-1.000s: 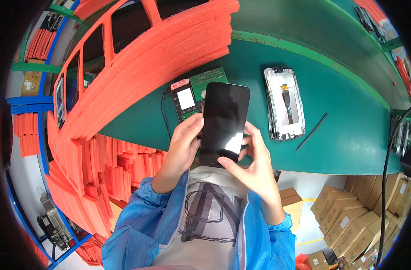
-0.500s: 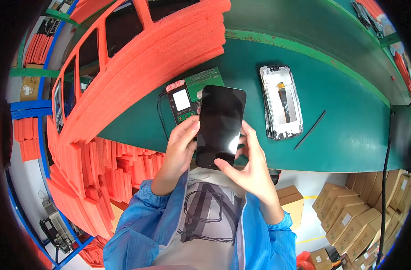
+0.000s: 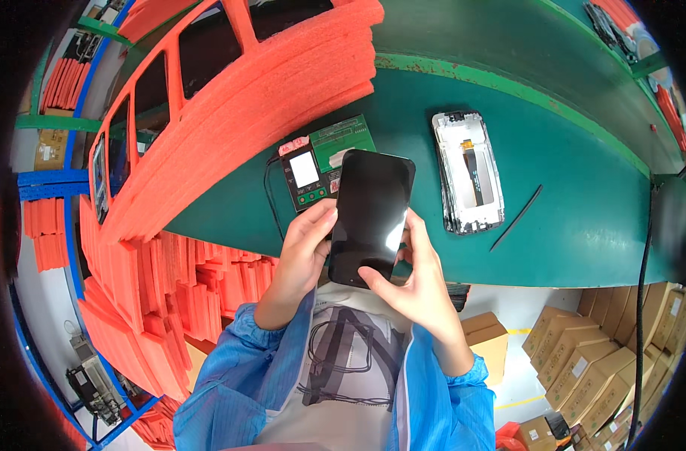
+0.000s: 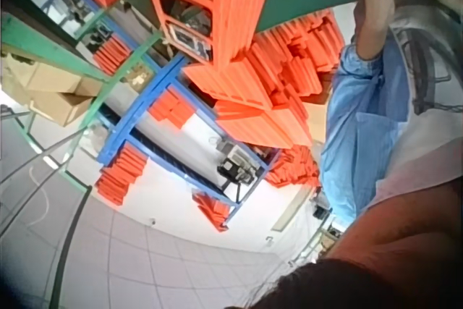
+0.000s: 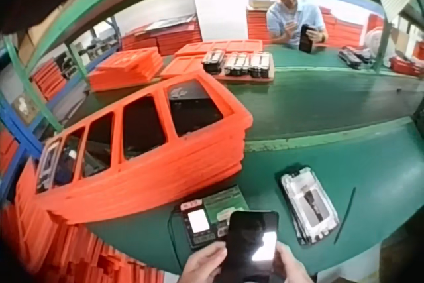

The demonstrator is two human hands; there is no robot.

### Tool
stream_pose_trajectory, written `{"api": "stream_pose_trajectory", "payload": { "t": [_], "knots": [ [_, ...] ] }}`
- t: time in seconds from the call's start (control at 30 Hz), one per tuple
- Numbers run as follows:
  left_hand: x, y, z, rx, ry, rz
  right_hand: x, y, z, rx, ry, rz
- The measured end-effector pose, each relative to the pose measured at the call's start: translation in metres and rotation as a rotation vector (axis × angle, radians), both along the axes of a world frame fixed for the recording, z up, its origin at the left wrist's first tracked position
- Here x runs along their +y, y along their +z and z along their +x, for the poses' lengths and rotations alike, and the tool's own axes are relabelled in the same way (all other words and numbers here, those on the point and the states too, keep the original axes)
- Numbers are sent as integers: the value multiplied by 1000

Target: The person tests phone screens by connecting their ribbon cables to a testing device and pressing the screen, then places the tested screens into slots in a foam tray. The person then stacks the filled foam tray, positions a new tray, and gathers another batch of phone screens.

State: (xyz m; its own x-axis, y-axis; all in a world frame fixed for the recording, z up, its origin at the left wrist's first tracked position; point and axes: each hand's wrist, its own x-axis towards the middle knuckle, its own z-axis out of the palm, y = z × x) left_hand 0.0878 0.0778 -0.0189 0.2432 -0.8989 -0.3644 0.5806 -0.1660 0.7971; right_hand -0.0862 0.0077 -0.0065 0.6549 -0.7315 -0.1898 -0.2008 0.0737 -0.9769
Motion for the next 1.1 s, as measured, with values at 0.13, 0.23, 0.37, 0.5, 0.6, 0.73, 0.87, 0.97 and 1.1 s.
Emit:
{"api": "stream_pose_trajectory", "payload": {
  "t": [0.13, 0.23, 0.37, 0.5, 0.6, 0.73, 0.87, 0.97, 1.1],
  "knots": [
    [3, -3, 0, 40, -8, 4, -1, 3, 2, -30, -8, 26],
    [5, -5, 1, 16, -15, -15, 1, -2, 3, -37, -25, -95],
    [4, -1, -1, 5, -16, 2, 1, 0, 2, 15, -10, -95],
    [7, -6, 0, 0, -47, -18, -4, 1, 8, -5, -69, -117],
    [8, -5, -2, -30, -116, -27, -15, -5, 14, -147, -231, -74],
    [5, -1, -3, -25, -55, -21, -19, -4, -3, -101, -265, 49],
    [2, -4, 2, -8, 8, -19, -8, -5, -21, -50, -3, 92],
    [2, -5, 4, -17, 10, -10, -1, -3, -20, -90, 89, 132],
    [5, -4, 5, -112, -37, -50, -10, 0, -15, -156, -22, 397]
  ]
}}
